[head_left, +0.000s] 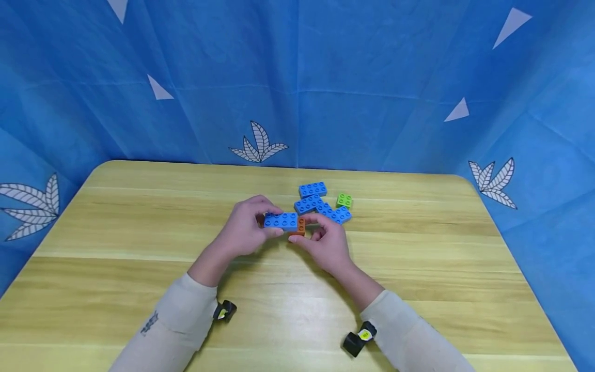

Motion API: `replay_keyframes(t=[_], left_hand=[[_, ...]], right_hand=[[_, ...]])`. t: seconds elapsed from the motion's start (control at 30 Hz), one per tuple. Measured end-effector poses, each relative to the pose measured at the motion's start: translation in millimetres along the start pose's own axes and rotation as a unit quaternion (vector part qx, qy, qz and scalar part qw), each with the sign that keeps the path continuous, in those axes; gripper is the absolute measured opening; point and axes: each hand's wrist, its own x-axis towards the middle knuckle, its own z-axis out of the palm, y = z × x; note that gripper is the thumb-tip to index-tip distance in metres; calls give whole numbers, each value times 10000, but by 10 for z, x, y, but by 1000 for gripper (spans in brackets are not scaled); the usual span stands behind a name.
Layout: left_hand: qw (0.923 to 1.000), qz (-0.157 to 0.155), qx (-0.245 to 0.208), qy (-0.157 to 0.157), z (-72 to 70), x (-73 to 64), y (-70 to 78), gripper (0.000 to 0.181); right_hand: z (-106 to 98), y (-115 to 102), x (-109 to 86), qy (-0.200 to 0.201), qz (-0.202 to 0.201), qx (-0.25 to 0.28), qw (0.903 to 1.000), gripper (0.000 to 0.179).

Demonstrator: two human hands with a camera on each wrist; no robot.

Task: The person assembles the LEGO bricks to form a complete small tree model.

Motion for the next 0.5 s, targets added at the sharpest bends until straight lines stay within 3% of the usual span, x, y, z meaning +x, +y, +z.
replay_keyframes(t=[0.2,0.5], left_hand=[[10000,-24,-88,-4,27,-7,-9,30],[9990,-105,-380,-202,68,-24,-90,36]], right_hand=[[38,338,69,51,18,-30,10000,39],[46,425,75,-1,-206,39,9998,39]])
